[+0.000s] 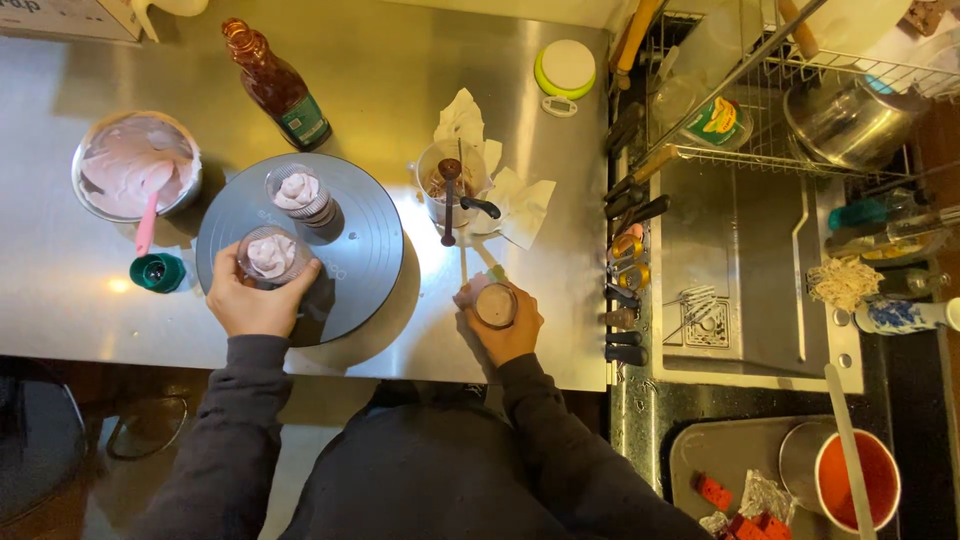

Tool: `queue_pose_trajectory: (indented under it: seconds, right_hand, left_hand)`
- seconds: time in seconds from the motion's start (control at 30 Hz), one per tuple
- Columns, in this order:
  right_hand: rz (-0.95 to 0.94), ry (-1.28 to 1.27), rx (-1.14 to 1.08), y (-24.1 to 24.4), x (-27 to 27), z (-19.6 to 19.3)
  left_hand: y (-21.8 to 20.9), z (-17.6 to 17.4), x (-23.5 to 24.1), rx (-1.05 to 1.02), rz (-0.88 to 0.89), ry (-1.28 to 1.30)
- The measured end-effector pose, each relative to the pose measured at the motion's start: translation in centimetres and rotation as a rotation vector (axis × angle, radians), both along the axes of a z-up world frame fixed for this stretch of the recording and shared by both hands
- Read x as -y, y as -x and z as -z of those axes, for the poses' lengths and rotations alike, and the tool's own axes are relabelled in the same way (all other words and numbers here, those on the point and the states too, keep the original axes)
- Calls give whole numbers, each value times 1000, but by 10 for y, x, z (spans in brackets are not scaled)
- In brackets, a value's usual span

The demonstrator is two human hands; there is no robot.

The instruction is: The person scoops pink frosting from a metal bowl into small paper cups using a pink spatula. They then add a dark liquid from a bottle and a red substance from a plastic bag into the cups, using a spoon to mix the contents.

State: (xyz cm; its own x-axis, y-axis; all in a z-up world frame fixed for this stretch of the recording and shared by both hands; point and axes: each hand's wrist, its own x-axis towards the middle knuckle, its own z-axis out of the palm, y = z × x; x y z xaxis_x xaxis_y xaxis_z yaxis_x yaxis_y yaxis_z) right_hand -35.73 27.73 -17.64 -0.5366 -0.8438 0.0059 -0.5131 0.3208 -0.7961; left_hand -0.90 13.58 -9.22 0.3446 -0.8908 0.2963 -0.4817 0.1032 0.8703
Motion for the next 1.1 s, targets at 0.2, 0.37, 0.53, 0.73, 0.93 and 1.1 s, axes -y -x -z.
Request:
queue_pose_trajectory:
  seconds: [0.2, 0.37, 0.53, 0.73, 0.93, 1.1]
  right_hand:
    - [14, 165, -88, 0, 3, 61]
    - [-27, 316, -129, 3, 10, 35]
    - [-27, 310, -144, 12, 12, 79]
    - [-41, 283, -61, 10, 11, 57]
    - [-31, 206, -4, 16, 13, 79]
    - [12, 269, -87, 16, 12, 66]
  left_hand:
    - [45, -31, -33, -101, 84, -92]
    - [85, -55, -64, -147, 166, -123]
    - [105, -53, -84, -59, 251, -110]
    - [114, -43, -91, -16, 263, -40]
    - [115, -34, -96, 11, 267, -26]
    - [115, -32, -98, -61, 326, -92]
